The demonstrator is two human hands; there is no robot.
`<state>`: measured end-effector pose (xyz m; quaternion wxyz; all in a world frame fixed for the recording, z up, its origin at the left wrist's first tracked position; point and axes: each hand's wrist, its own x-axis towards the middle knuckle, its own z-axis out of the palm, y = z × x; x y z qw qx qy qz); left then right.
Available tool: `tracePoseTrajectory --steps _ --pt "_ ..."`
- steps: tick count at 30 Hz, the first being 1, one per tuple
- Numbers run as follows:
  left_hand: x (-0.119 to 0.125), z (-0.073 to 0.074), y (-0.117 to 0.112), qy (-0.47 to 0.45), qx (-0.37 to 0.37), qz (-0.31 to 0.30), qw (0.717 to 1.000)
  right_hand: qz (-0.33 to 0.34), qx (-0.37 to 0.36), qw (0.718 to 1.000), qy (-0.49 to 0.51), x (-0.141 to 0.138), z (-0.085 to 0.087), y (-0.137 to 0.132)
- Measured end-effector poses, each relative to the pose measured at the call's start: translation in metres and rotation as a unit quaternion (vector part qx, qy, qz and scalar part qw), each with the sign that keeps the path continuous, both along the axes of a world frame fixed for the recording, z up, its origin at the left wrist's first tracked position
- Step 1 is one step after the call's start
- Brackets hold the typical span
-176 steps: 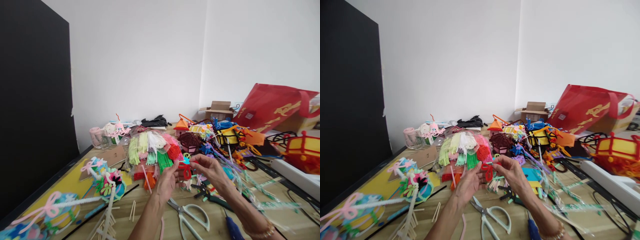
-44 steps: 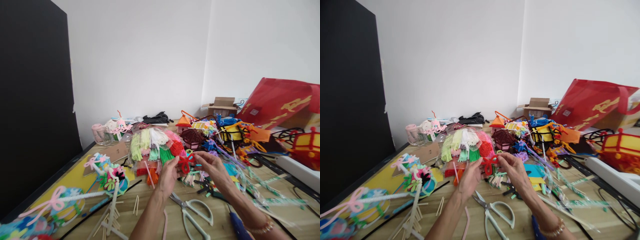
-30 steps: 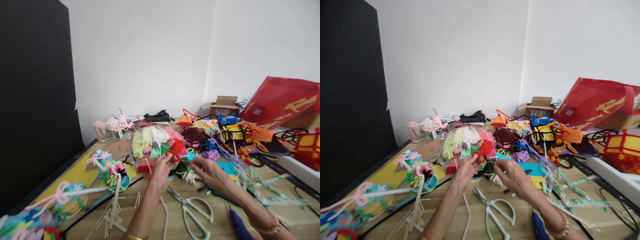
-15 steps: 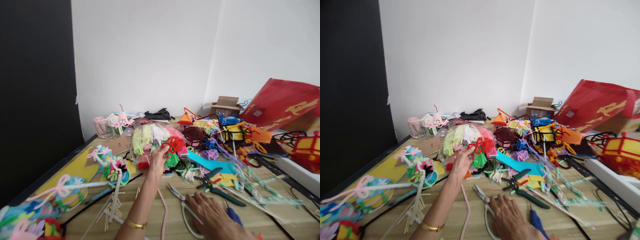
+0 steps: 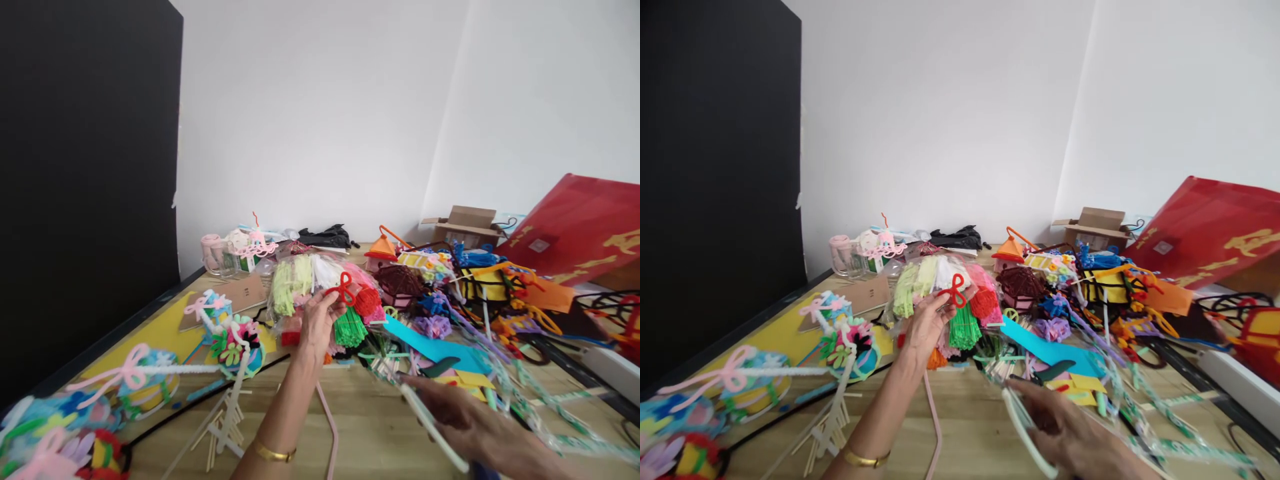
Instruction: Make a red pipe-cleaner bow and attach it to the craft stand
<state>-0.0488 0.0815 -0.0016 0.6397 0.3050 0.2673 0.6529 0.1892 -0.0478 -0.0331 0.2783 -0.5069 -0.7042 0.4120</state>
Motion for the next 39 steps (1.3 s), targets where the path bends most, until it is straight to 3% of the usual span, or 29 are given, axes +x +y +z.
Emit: tracePoseTrajectory --steps 3,5,11,17,21,27,34,39 --pt "0.000 0.004 -0.002 0.013 0.008 0.011 1.000 0.053 -0.045 0.991 0.113 -0.001 0.014 0.012" --pt "-0.001 0.005 -0.006 0.027 0.008 0.015 0.999 0.040 -0.029 0.991 0.123 -0.007 0.019 0.015" --pt "0.003 0.007 -0.020 0.055 0.009 0.005 0.998 -0.057 -0.011 0.989 0.135 -0.029 0.012 0.011" --pt "0.016 0.008 -0.027 0.044 0.008 -0.047 0.998 -0.064 0.027 0.983 0.168 -0.040 0.011 0.012" --pt "0.020 0.006 -0.028 0.043 0.001 -0.067 0.997 -0.031 0.021 0.983 0.182 -0.044 0.014 0.011" --pt "0.021 0.006 -0.030 0.047 0.000 -0.077 0.996 -0.015 0.004 0.984 0.177 -0.044 0.014 0.011" --pt "0.021 0.003 -0.027 0.036 -0.009 -0.097 0.995 -0.045 0.015 0.985 0.164 -0.046 0.010 0.011" --pt "0.021 0.002 -0.028 0.022 0.004 -0.120 0.993 -0.065 0.064 0.987 0.132 -0.046 0.008 0.010"
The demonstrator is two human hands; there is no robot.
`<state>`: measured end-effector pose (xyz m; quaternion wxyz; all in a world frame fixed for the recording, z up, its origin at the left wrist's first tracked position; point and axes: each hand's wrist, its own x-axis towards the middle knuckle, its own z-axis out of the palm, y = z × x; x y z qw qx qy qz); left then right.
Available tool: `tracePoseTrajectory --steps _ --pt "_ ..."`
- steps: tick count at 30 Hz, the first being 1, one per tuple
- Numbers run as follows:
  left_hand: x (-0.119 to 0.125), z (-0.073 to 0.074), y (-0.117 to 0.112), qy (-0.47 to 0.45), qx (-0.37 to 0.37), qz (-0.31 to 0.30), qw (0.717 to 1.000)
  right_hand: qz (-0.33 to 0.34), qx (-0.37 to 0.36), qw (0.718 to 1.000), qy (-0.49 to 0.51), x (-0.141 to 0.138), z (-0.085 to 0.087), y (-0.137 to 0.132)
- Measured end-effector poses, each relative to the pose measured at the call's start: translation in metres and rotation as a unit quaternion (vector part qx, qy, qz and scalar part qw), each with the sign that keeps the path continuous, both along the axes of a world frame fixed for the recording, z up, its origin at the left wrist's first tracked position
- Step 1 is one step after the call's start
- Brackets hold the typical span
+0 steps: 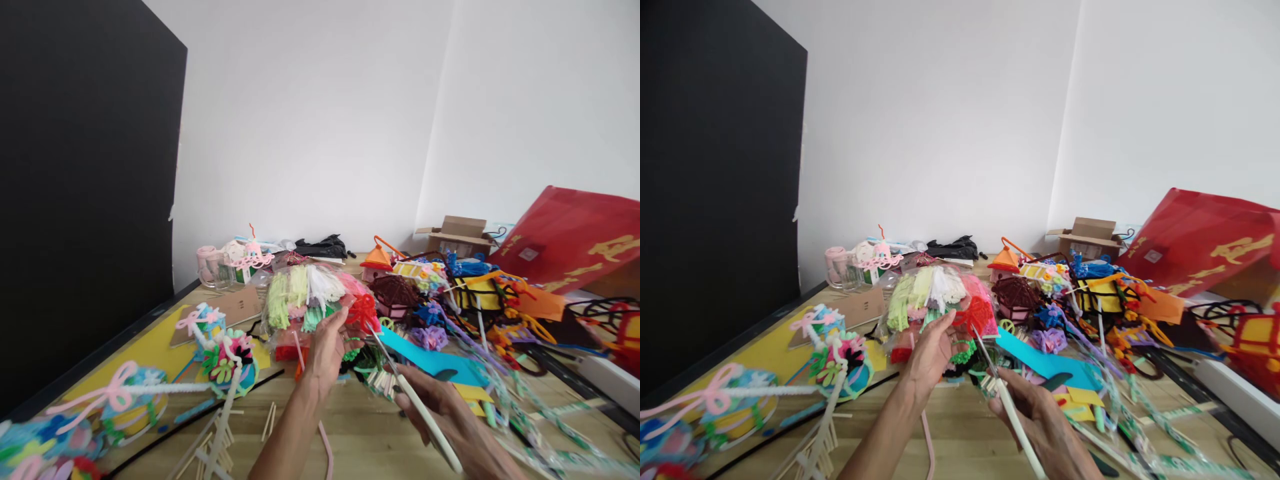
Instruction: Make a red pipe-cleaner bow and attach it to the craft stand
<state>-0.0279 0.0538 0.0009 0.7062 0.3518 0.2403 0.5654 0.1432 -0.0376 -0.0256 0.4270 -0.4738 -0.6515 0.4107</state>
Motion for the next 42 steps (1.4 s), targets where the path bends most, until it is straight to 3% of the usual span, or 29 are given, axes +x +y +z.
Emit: tracePoseTrajectory --steps 8,24,30,42 --pt "-0.001 0.004 -0.002 -0.009 -0.019 -0.010 1.000 0.018 0.002 0.999 -0.036 -0.001 0.010 -0.003" --pt "0.000 0.001 -0.002 0.063 0.014 0.009 0.998 0.024 -0.009 0.999 -0.042 -0.001 0.008 -0.002" --pt "0.000 -0.002 -0.002 0.082 0.010 0.038 0.996 0.037 -0.027 0.999 -0.015 -0.002 0.004 -0.001" --pt "0.000 0.000 -0.004 0.097 0.035 0.012 0.995 0.052 -0.059 0.997 0.022 -0.001 0.011 -0.004"
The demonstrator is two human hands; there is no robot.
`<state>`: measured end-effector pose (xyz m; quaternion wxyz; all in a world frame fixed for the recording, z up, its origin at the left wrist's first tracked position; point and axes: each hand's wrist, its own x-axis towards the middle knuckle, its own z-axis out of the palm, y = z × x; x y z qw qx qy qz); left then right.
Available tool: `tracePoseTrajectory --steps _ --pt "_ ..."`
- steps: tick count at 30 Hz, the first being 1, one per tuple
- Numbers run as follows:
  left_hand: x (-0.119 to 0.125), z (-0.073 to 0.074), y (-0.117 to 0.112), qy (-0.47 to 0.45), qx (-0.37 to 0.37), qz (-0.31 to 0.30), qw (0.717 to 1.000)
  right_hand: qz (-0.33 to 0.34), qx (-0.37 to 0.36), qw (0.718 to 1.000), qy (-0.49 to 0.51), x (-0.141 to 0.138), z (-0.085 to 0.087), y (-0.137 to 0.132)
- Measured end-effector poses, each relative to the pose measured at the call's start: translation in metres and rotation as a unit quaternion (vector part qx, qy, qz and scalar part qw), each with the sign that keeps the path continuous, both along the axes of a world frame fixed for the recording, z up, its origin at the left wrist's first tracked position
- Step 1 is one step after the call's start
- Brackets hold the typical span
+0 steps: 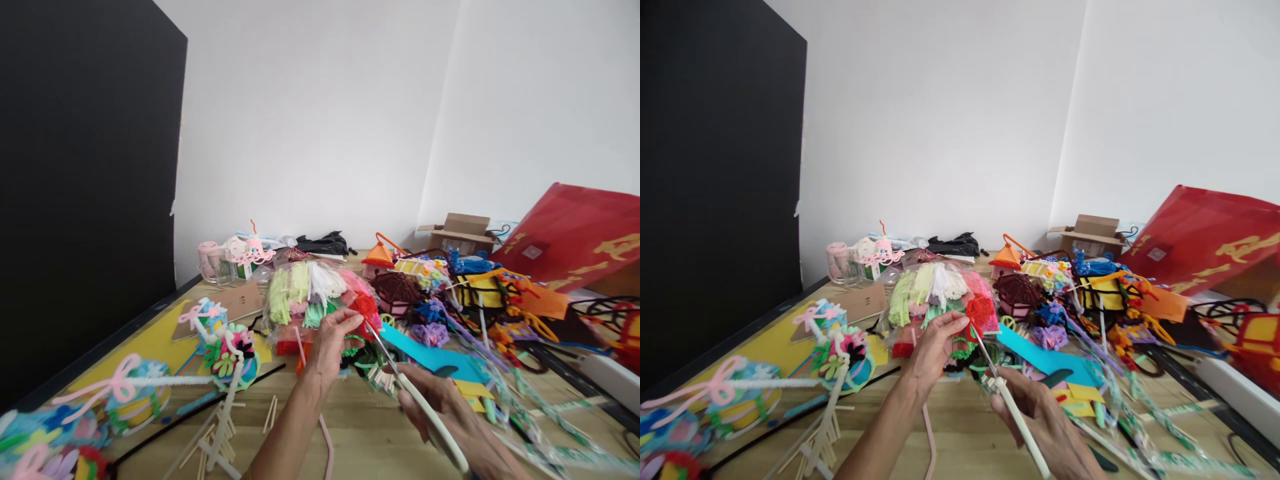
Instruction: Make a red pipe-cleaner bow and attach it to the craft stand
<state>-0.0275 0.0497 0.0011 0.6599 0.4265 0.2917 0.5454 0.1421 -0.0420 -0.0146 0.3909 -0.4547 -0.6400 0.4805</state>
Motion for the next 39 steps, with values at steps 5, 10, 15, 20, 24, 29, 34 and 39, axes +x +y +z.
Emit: tracePoseTrajectory --steps 5,10,15,20,24,29,34,39 --pt "0.001 0.001 -0.001 -0.007 -0.005 -0.009 1.000 -0.010 0.004 1.000 0.002 -0.001 0.000 0.001" --pt "0.003 0.000 -0.001 -0.018 -0.008 -0.004 1.000 -0.013 0.011 1.000 -0.002 -0.001 0.001 0.000" --pt "0.003 0.000 -0.003 -0.025 -0.013 -0.009 1.000 -0.010 0.004 1.000 -0.011 0.000 0.001 0.000" --pt "0.002 0.002 -0.002 -0.027 -0.025 0.005 0.999 -0.009 0.011 1.000 -0.015 0.001 0.001 -0.001" --pt "0.003 0.001 -0.002 -0.039 -0.034 -0.005 0.999 -0.012 0.011 1.000 -0.011 0.002 -0.001 -0.001" --pt "0.003 0.002 -0.003 -0.055 -0.037 -0.013 0.998 -0.036 0.002 0.999 0.022 0.002 -0.010 0.001" --pt "0.004 0.003 -0.003 -0.078 -0.062 -0.015 0.995 -0.030 0.007 0.999 0.031 0.003 -0.013 0.002" --pt "0.005 -0.003 -0.001 -0.113 -0.101 -0.034 0.988 -0.030 0.020 0.999 0.041 0.005 -0.014 0.004"
